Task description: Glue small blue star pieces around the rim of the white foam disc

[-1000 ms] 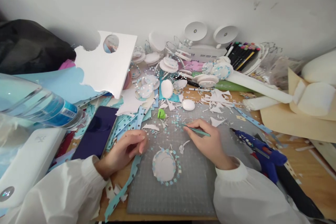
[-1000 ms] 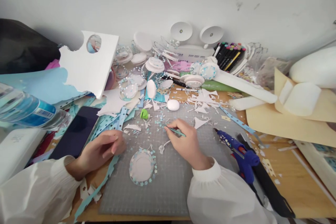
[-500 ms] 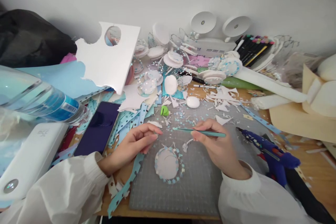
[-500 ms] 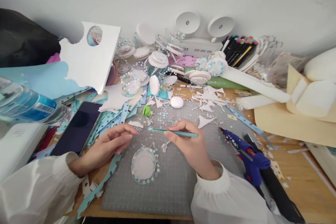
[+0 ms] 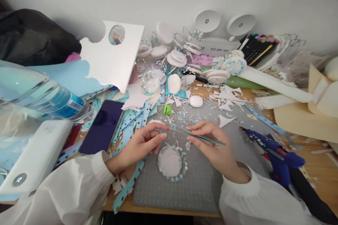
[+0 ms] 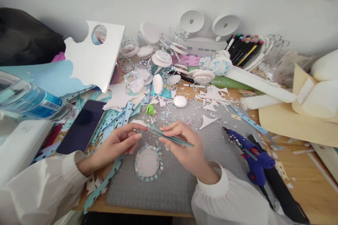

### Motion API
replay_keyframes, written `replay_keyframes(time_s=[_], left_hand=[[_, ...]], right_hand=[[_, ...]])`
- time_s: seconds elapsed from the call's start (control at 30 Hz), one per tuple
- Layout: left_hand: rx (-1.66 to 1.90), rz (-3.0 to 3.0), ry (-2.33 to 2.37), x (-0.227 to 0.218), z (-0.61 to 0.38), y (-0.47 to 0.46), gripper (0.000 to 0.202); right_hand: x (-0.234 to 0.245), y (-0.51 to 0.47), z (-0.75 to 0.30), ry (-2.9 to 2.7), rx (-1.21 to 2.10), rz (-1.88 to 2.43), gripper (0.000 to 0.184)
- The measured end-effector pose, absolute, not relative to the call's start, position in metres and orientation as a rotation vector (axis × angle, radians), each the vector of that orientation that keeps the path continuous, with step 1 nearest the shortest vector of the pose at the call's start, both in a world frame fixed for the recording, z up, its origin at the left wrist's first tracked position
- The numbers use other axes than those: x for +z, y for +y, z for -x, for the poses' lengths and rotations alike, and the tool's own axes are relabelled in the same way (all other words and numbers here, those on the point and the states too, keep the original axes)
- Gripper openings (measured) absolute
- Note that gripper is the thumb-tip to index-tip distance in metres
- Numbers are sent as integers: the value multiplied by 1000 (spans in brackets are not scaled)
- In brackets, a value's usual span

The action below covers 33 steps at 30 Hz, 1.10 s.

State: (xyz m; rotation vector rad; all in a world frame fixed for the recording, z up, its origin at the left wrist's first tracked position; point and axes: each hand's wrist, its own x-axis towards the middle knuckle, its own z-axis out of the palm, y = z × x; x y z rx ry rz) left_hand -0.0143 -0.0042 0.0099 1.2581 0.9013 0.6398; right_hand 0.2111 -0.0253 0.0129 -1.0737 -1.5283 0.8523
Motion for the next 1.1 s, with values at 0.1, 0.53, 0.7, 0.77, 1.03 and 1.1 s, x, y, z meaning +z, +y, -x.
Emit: replay_keyframes(time_s=[0.1,0.53,0.7,0.77,1.03,1.1], left_hand=[[637,-1249,908,9,13,-5,39],[683,-1260,976,5,11,-3,36],[680,-1253,991,6,11,-3,35],[680,-1242,994,6,11,-3,37],[642,-1296,920,7,10,-6,32],[638,-1302,907,6,10,-6,31]], right_hand=[[14,-28,-207,-1635,779,1049,14],[6,-28,-200,-1693,798,995,11],[8,-26,-206,-1447,891,1142,12],[10,-24,-207,-1378,892,1192,13],[11,-28,-201,-1413,1008,1168,15],[10,-29,-200,-1436,1043,1169,14]])
